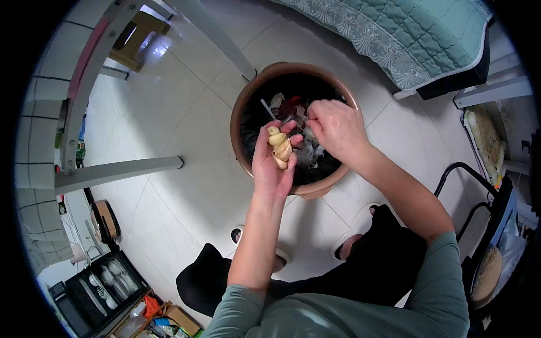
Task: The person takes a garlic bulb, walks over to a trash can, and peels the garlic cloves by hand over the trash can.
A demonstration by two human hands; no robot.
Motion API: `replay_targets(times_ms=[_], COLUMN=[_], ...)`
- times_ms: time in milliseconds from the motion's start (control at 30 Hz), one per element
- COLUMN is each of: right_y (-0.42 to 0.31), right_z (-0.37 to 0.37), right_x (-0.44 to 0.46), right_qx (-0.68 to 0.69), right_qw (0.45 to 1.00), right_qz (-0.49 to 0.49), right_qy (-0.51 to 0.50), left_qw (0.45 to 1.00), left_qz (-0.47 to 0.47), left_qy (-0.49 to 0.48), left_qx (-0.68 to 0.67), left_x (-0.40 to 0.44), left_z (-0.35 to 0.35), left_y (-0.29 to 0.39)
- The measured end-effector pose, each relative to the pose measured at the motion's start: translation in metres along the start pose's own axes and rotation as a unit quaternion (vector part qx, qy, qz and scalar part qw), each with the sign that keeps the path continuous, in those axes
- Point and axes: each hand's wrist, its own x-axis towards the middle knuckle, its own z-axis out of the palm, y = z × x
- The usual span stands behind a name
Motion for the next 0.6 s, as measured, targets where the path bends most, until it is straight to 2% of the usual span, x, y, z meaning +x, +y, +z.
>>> replay_targets(times_ms=[33, 167, 233, 267, 333, 367, 400, 467, 600], right_y=[-0.001, -0.001, -0.009, -0.014, -0.026, -0.035, -0.040, -0.048, -0.049], right_z=[0.000, 0.001, -0.003, -0.006, -0.011, -0.012, -0.010, -0.008, 0.004], right_x=[0.001, -0.002, 0.001, 0.000, -0.005, -0.007, -0.009, -0.013, -0.017], right_qx=[-0.017, -0.017, 0.061, 0.063, 0.150, 0.158, 0.159, 0.136, 0.139], right_qw=[0.999, 0.999, 0.988, 0.988, 0.967, 0.965, 0.964, 0.972, 0.977], right_qz=[-0.017, -0.043, -0.093, -0.095, -0.194, -0.206, -0.208, -0.188, -0.154], right_qy=[0.037, 0.028, 0.107, 0.104, 0.063, 0.047, 0.045, -0.032, -0.040], left_qw=[1.000, 1.000, 0.999, 0.999, 0.998, 0.996, 0.996, 0.996, 0.995], left_qz=[0.008, 0.009, -0.004, -0.002, 0.018, 0.019, 0.022, 0.051, 0.062], left_qy=[0.001, -0.024, -0.042, -0.039, 0.045, 0.021, 0.022, 0.015, 0.008], left_qx=[0.000, -0.013, -0.029, -0.031, -0.046, -0.085, -0.086, -0.074, -0.080], left_x=[0.000, 0.000, 0.000, 0.000, -0.001, -0.001, 0.000, 0.000, -0.001], left_z=[0.000, -0.004, -0.006, -0.005, 0.005, 0.009, 0.008, 0.006, 0.010], left_y=[-0.001, 0.000, 0.002, 0.001, 0.000, 0.001, 0.000, -0.001, -0.002])
